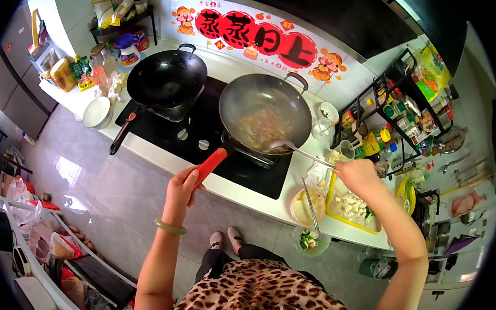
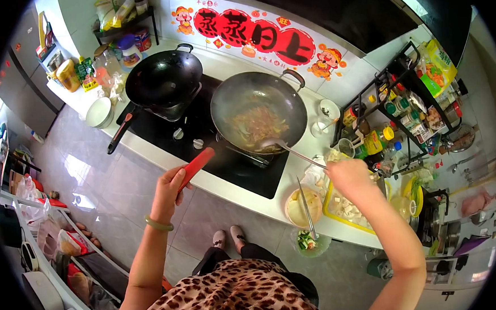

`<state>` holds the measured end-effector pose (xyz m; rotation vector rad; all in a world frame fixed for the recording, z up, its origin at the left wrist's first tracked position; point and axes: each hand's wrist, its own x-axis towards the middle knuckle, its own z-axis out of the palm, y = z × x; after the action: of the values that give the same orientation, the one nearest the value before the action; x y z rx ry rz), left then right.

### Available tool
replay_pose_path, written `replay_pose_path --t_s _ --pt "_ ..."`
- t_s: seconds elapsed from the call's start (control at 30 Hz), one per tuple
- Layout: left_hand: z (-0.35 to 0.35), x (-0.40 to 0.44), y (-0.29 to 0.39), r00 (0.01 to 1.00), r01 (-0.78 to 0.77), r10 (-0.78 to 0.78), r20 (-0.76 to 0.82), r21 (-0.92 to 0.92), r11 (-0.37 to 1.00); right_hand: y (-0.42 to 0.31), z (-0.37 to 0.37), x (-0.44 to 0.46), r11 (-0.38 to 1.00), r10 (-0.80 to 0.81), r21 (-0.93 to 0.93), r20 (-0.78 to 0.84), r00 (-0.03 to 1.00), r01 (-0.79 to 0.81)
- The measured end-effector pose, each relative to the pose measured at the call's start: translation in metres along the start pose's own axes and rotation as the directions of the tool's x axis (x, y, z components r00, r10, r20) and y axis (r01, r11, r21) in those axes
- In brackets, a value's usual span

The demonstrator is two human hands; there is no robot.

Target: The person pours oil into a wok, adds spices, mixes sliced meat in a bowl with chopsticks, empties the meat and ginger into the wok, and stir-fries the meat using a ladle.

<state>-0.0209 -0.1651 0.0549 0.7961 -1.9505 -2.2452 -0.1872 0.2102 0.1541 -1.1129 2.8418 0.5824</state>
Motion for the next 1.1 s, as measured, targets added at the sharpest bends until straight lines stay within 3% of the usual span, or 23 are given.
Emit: replay_pose_path --t_s 0.03,0.2,0.37,0.4,0.47,0.5,0.57,0.63,0.77,0.87,1.0,1.1 --pt "0.000 0.000 0.000 1.000 0.001 -0.001 0.003 0.002 1.000 -0.004 0.012 0.016 1.000 -0.017 0.001 -0.040 0.999 0.017" --pt "0.000 -0.003 0.004 1.000 0.005 -0.005 0.011 0.037 0.999 -0.002 0.026 0.110 0.980 0.196 0.059 -0.095 0.976 -0.192" --pt "0.002 -0.002 0.002 1.000 -0.001 0.001 0.006 0.031 1.000 0.023 0.027 0.144 0.928 0.354 0.148 -0.058 0.934 -0.342" --pt "0.001 -0.002 0.001 1.000 -0.009 0.008 0.007 0.034 0.999 0.022 0.033 0.147 0.931 0.347 0.142 -0.060 0.936 -0.336" --pt "0.001 -0.002 0.001 1.000 -0.004 0.004 0.003 0.024 1.000 0.012 0.048 0.146 0.890 0.338 0.292 0.090 0.937 -0.349" --pt "0.002 -0.002 0.002 1.000 0.000 0.000 0.003 0.019 1.000 0.001 0.057 0.136 0.875 0.265 0.393 0.102 0.959 -0.283" --pt "0.003 -0.003 0.004 1.000 0.004 -0.004 0.001 0.016 1.000 -0.023 0.048 0.100 0.965 0.161 0.207 0.019 0.987 -0.161" --pt "0.002 -0.002 0.003 1.000 0.012 -0.011 -0.014 0.010 1.000 -0.029 0.031 0.056 0.977 0.136 0.172 -0.027 0.990 -0.130" --pt "0.003 -0.001 0.001 1.000 -0.008 0.008 -0.004 -0.002 1.000 -0.040 -0.001 0.000 0.983 0.053 0.167 0.111 0.992 -0.071" --pt "0.003 -0.001 0.002 1.000 -0.012 0.012 -0.004 0.003 1.000 -0.038 0.004 0.018 0.981 0.041 0.185 0.137 0.990 -0.066" --pt "0.001 0.001 -0.001 1.000 -0.014 0.014 -0.001 -0.011 1.000 -0.001 0.047 0.091 0.972 0.195 0.134 0.012 0.981 -0.195" --pt "0.000 0.001 -0.002 1.000 -0.004 0.004 0.000 -0.014 1.000 0.020 0.041 0.129 0.923 0.326 0.200 0.053 0.944 -0.330"
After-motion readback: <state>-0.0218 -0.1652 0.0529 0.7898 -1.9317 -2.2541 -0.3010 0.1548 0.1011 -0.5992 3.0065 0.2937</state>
